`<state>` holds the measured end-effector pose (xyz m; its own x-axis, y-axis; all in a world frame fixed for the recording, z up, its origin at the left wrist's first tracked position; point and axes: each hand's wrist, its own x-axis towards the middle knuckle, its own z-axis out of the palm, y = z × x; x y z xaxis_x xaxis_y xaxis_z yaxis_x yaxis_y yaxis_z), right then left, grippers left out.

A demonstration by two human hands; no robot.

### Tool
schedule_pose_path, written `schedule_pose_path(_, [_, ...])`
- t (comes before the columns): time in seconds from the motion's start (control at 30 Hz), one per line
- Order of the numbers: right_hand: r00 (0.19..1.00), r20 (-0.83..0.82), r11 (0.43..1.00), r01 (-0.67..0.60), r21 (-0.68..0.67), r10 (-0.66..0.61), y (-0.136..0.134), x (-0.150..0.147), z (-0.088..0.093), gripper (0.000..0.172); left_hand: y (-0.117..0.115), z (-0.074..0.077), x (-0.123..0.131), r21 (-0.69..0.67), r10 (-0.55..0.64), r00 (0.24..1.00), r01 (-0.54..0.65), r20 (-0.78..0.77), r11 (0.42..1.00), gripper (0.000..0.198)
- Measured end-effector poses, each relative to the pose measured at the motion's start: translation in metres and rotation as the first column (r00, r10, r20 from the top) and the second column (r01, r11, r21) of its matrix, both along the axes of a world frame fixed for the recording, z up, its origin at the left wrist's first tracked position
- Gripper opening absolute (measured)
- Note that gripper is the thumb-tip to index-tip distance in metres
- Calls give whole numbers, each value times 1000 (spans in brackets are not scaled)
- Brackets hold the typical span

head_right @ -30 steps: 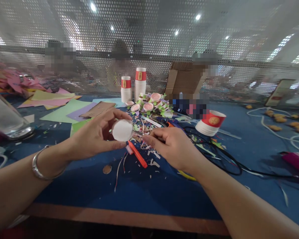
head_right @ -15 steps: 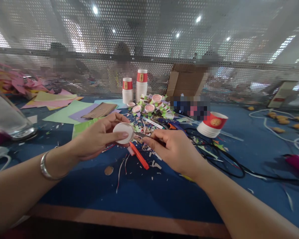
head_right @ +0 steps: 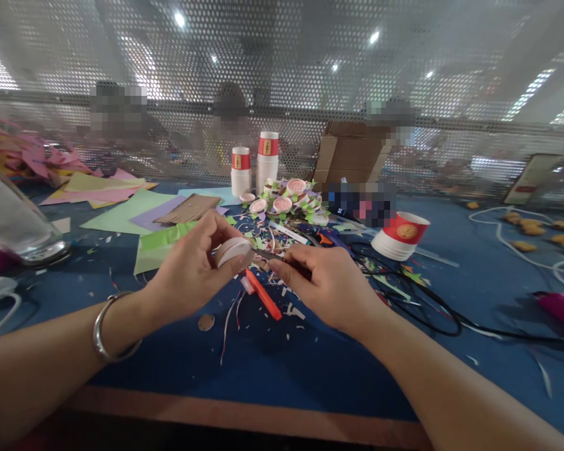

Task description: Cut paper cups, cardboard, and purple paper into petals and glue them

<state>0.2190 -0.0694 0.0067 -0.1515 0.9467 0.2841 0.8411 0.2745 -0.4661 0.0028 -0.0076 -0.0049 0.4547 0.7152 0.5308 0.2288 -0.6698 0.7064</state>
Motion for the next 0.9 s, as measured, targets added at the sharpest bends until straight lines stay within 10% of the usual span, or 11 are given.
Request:
schedule_pose_path(0.23, [999, -39, 1000, -23, -15, 23, -2, 2, 2, 48, 6, 3, -3, -213, -101, 990, 119, 95, 970, 27])
schedule_pose_path(0.4, [998, -52, 999, -35, 9, 35, -4, 3, 2, 48, 6, 7, -2, -499, -167, 931, 318, 324, 806, 32])
schedule_pose_path(0.77, [999, 19, 983, -39, 179, 36, -3, -2, -5, 43, -7, 17, 5, -751, 93, 862, 376, 499, 543, 17])
schedule_pose_path(0.9, [997, 54, 969, -63, 238, 51, -4, -6, -7, 43, -11, 16, 7, -750, 158, 857, 323, 491, 577, 16])
